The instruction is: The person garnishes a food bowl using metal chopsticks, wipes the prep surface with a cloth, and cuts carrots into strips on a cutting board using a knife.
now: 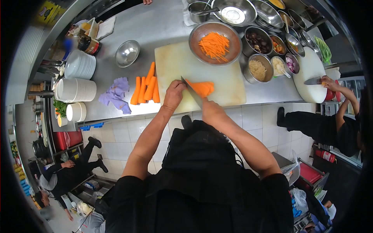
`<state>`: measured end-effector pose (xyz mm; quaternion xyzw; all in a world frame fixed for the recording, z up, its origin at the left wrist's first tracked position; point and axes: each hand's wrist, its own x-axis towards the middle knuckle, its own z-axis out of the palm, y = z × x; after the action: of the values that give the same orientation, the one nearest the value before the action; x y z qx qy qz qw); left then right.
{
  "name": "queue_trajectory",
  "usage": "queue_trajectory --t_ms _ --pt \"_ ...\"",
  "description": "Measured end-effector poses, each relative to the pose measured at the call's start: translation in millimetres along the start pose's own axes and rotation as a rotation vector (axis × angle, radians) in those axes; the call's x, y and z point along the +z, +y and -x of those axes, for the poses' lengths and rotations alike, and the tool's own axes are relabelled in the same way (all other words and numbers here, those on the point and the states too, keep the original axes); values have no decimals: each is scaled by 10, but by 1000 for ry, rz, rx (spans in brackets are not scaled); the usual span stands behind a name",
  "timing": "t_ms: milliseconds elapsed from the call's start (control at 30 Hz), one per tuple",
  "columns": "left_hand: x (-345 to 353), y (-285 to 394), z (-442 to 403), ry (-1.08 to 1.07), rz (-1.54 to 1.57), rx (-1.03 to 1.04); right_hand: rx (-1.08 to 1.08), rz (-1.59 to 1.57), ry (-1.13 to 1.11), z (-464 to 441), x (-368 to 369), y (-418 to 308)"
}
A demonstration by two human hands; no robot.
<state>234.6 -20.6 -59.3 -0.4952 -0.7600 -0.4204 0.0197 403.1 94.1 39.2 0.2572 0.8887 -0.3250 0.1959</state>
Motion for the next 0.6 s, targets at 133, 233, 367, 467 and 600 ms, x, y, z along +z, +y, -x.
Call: queue_trajectory --t_ms 133,233,367,467,600 --pt "-5 2 -17 -14 -25 3 -121 10 122 57 23 121" --pt "5 -5 -6 5 -18 14 -192 -59 242 168 97 321" --pt "9 34 -45 0 -65 21 -198 -81 336 229 14 450" --pt "-28 19 -58 -52 -187 170 -183 -115 364 284 -48 515" --pt "-87 -25 -151 -140 -227 272 -161 -161 370 329 -93 540"
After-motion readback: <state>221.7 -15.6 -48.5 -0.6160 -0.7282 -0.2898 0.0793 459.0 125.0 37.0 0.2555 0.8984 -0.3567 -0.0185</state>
